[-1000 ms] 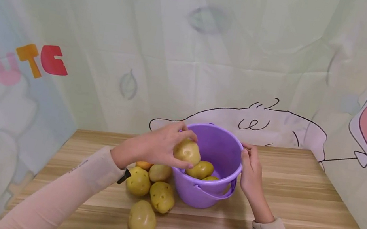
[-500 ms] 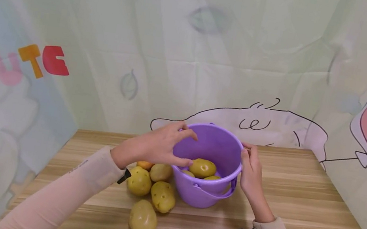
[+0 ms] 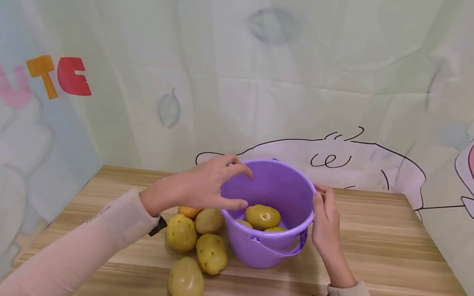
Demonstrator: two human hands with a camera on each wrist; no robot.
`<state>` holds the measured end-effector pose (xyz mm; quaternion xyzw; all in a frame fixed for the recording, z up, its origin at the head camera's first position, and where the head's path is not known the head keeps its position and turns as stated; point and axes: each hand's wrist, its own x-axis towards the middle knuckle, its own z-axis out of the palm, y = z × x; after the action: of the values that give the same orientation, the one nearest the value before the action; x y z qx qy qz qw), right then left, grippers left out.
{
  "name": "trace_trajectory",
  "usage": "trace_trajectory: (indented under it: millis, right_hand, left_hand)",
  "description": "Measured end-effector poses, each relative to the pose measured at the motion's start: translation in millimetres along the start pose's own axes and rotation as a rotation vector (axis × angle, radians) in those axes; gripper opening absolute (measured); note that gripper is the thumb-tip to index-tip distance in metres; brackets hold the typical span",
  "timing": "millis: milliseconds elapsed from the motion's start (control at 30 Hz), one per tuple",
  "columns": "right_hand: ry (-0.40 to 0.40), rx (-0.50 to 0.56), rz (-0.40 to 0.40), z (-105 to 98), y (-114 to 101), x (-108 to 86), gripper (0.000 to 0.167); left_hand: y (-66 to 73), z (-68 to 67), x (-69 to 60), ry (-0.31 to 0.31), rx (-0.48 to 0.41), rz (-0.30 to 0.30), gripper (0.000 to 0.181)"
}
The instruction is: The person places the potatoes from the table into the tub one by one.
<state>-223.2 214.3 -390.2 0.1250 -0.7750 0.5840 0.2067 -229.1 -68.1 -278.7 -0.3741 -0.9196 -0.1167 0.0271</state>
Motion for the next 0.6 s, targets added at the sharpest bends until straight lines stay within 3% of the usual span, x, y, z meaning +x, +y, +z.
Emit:
trace_trajectory:
  millis: [600]
  right_hand:
    - [-0.001,0.002,0.013,-1,0,0.1,0.039]
  left_hand:
    - [-15.7,-5.4,-19.2,0.055,-0.041,-0.052,0.053]
